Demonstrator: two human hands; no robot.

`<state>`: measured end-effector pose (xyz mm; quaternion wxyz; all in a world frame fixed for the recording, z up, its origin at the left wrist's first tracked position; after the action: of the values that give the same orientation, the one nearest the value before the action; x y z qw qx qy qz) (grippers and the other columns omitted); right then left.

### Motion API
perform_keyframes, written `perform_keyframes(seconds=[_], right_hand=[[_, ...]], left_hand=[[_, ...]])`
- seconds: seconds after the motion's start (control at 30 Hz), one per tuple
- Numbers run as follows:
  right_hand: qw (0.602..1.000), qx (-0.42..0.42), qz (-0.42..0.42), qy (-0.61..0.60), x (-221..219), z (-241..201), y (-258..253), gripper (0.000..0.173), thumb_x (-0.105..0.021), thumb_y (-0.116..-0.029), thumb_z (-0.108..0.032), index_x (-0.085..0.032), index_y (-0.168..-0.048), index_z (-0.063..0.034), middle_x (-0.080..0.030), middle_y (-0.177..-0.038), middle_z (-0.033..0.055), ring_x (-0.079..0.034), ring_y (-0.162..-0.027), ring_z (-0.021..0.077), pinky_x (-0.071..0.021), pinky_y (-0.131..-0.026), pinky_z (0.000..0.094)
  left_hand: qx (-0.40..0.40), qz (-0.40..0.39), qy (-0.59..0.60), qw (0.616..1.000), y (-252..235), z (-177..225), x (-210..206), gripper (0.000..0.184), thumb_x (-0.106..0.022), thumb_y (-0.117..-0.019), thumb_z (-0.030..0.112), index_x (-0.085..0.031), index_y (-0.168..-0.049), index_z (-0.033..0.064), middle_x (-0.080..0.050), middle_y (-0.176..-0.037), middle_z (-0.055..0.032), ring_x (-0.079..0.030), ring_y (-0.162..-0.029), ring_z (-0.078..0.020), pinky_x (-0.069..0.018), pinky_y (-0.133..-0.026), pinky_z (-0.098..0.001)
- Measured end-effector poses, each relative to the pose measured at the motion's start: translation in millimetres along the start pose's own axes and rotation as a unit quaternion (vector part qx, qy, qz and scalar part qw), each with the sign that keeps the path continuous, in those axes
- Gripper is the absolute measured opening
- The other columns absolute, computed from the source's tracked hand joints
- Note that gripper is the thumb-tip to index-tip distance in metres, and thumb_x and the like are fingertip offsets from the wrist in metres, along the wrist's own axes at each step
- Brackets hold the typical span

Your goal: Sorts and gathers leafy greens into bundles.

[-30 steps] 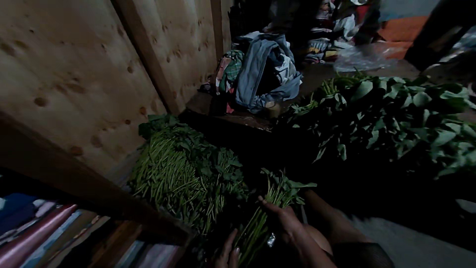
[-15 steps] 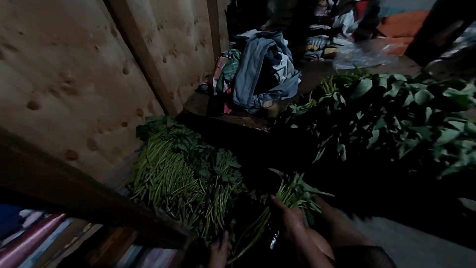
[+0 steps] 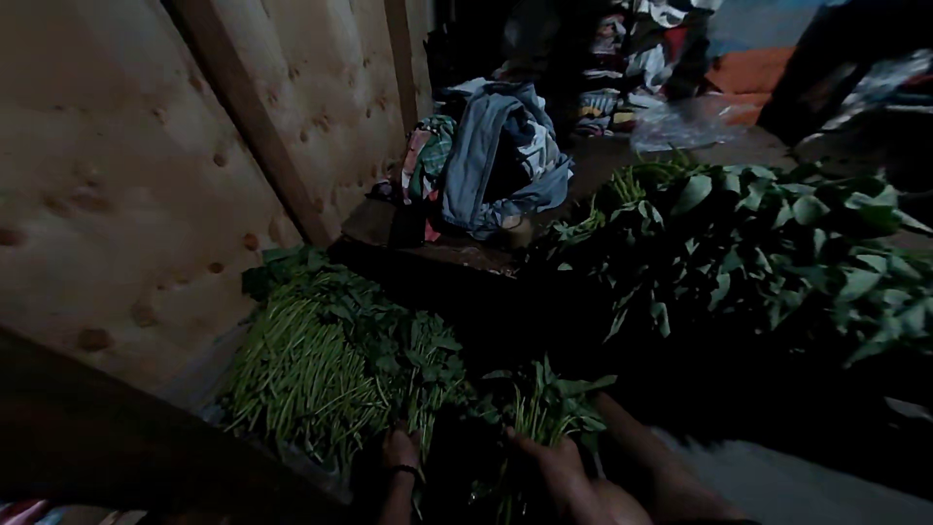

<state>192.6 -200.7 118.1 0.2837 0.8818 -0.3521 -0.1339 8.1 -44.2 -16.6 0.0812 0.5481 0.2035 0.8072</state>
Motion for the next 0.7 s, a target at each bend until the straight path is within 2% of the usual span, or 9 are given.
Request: perform_keyframes(seconds=[0.1, 0.17, 0.27, 0.37, 0.4, 0.47, 0.53, 0.63, 0.7], right_hand=[[1.0, 0.007, -0.002, 0.005, -0.1, -1.0, 3.7, 0.045, -0.083, -0.0866, -0.014, -0.06, -0.12, 0.0054, -0.071, -0.096, 0.0169, -0.072, -0.083, 0.0242, -0.0613, -0.076, 0.0412], [1.0, 0.004, -0.004, 0.012, -1.0, -0.1, 2.1, 0.045, -0.083, -0.0866, -0.015, -0.06, -0.12, 0.0045, -0.071, -0.097, 0.0169, -0.072, -0.084, 0.0246, -0.0614, -0.076, 0.0422], [0.999, 0.003, -0.009, 0.036, -3.6, 4.3, -4.0, 0.047, -0.084, -0.0861, -0.018, -0.06, -0.121, 0.0036, -0.071, -0.099, 0.0169, -0.072, -0.086, 0.0254, -0.0612, -0.078, 0.0436], [0.998, 0.016, -0.011, 0.067, -5.7, 6.9, -8.3, 0.052, -0.085, -0.0853, -0.021, -0.06, -0.123, 0.0051, -0.07, -0.104, 0.0181, -0.071, -0.093, 0.0267, -0.059, -0.085, 0.0457], [0.997, 0.02, -0.012, 0.068, -6.5, 6.3, -8.0, 0.052, -0.085, -0.0853, -0.02, -0.06, -0.123, 0.0054, -0.07, -0.104, 0.0184, -0.071, -0.094, 0.0269, -0.0589, -0.086, 0.0458], [0.998, 0.021, -0.018, 0.062, -8.3, 4.3, -4.7, 0.051, -0.085, -0.0854, -0.019, -0.06, -0.123, 0.0053, -0.071, -0.103, 0.0183, -0.071, -0.092, 0.0266, -0.0595, -0.084, 0.0454], [0.999, 0.015, -0.024, 0.044, -10.6, 0.8, 2.5, 0.049, -0.085, -0.0856, -0.017, -0.06, -0.122, 0.0051, -0.071, -0.1, 0.0176, -0.072, -0.088, 0.0256, -0.0607, -0.08, 0.0439], [0.999, 0.011, -0.03, 0.007, -11.7, -3.0, 12.0, 0.045, -0.084, -0.0857, -0.014, -0.06, -0.119, 0.005, -0.071, -0.097, 0.016, -0.072, -0.085, 0.0228, -0.0609, -0.078, 0.0402], [0.999, 0.018, -0.035, -0.018, -11.2, -2.7, 14.1, 0.043, -0.084, -0.0854, -0.012, -0.061, -0.117, 0.0052, -0.072, -0.096, 0.0155, -0.072, -0.084, 0.0223, -0.0617, -0.078, 0.0393]], left_hand=[[-0.011, -0.006, 0.109, 0.994, -9.9, -7.4, 3.3, 0.031, -0.061, -0.1027, 0.023, -0.071, -0.125, 0.005, -0.068, -0.128, -0.0201, -0.061, -0.125, -0.0371, -0.0426, -0.11, -0.0547], [-0.025, -0.024, 0.21, 0.977, -6.9, -10.3, 13.8, 0.031, -0.061, -0.1037, 0.025, -0.072, -0.123, 0.0032, -0.069, -0.125, -0.0193, -0.063, -0.121, -0.0337, -0.0454, -0.108, -0.0516], [-0.058, -0.032, 0.331, 0.941, 12.1, -11.4, 31.3, 0.03, -0.065, -0.1016, 0.022, -0.07, -0.121, -0.0008, -0.07, -0.116, -0.0198, -0.067, -0.106, -0.0301, -0.0524, -0.096, -0.0481], [-0.116, 0.037, 0.384, 0.915, 52.1, 1.2, 49.5, 0.021, -0.068, -0.098, 0.014, -0.071, -0.109, -0.0043, -0.071, -0.099, -0.0162, -0.067, -0.085, -0.0217, -0.0553, -0.08, -0.0402], [-0.139, 0.07, 0.399, 0.904, 67.6, 6.8, 52.7, 0.018, -0.068, -0.097, 0.01, -0.071, -0.105, -0.006, -0.071, -0.094, -0.0157, -0.067, -0.081, -0.0197, -0.0568, -0.077, -0.0376], [-0.181, 0.136, 0.42, 0.879, 96.7, 16.7, 51.7, 0.016, -0.069, -0.0946, 0.006, -0.07, -0.101, -0.0079, -0.071, -0.091, -0.0159, -0.067, -0.079, -0.0181, -0.0573, -0.077, -0.0357], [-0.204, 0.193, 0.443, 0.851, 118.4, 25.0, 42.3, 0.013, -0.07, -0.0919, 0.005, -0.071, -0.096, -0.0072, -0.071, -0.085, -0.0122, -0.066, -0.072, -0.0108, -0.0575, -0.07, -0.0277], [-0.213, 0.226, 0.483, 0.819, 146.8, 36.4, 30.3, 0.009, -0.072, -0.088, 0.001, -0.07, -0.09, -0.0068, -0.07, -0.082, -0.0088, -0.066, -0.071, -0.0034, -0.0573, -0.069, -0.0198], [-0.222, 0.237, 0.483, 0.813, 162.7, 42.0, 25.6, 0.007, -0.074, -0.0852, 0.0, -0.071, -0.087, -0.0065, -0.07, -0.081, -0.0083, -0.066, -0.074, -0.0015, -0.0563, -0.071, -0.017]])
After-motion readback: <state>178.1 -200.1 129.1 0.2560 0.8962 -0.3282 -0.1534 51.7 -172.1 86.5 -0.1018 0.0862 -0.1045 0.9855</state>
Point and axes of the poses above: each hand's wrist, its own y-axis away from the middle knuckle, its own x-axis out of the back of the hand, z = x × y, the point moved 1 cm from there along -y, towards the middle knuckle
